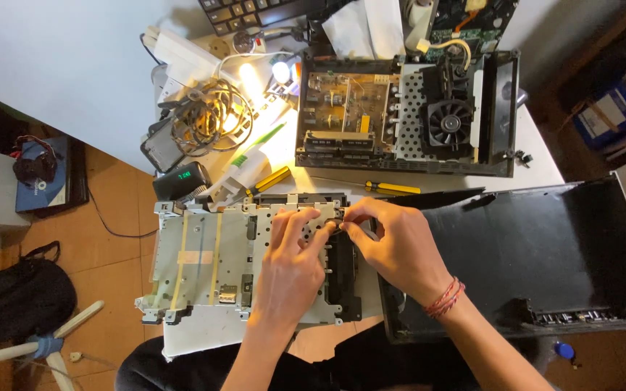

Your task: The person is disconnecting various internal cables and ribbon connectors from a game console during a repair or disassembly process.

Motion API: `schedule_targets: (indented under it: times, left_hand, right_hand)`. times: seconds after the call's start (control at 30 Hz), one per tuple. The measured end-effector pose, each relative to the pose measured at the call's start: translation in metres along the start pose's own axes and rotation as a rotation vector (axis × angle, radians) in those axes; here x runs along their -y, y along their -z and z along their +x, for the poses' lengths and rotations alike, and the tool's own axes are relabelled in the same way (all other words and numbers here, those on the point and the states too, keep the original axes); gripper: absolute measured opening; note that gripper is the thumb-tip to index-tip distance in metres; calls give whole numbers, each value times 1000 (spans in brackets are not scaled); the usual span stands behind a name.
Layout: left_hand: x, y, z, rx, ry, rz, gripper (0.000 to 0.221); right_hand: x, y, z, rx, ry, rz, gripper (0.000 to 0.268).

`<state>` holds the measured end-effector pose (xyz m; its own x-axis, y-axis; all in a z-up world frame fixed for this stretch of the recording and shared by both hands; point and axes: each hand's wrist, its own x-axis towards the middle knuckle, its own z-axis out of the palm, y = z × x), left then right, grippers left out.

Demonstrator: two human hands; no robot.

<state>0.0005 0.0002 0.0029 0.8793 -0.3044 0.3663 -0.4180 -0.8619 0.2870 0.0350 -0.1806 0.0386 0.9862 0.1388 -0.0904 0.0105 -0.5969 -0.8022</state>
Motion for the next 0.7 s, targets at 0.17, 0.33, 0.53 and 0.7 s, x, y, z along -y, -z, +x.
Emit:
schedule_targets:
  times: [0.17,0.33,0.53,0.7]
  left_hand:
    - [-2,8,2,-16,-63,-50,43]
    - [3,4,2,-15,-78,-59,48]
    - [3,-2,0,-24,-70,-25,44]
    - [4,0,-1,-33,-69,-34,46]
  right_hand:
    - [2,3,-7,-69,195,-176,22]
    - [2,33,-5,-209,324,-188,19]
    - [-10,56,-2,-342,206,-266,10]
    - [-7,65,-1,-323,151,-282,13]
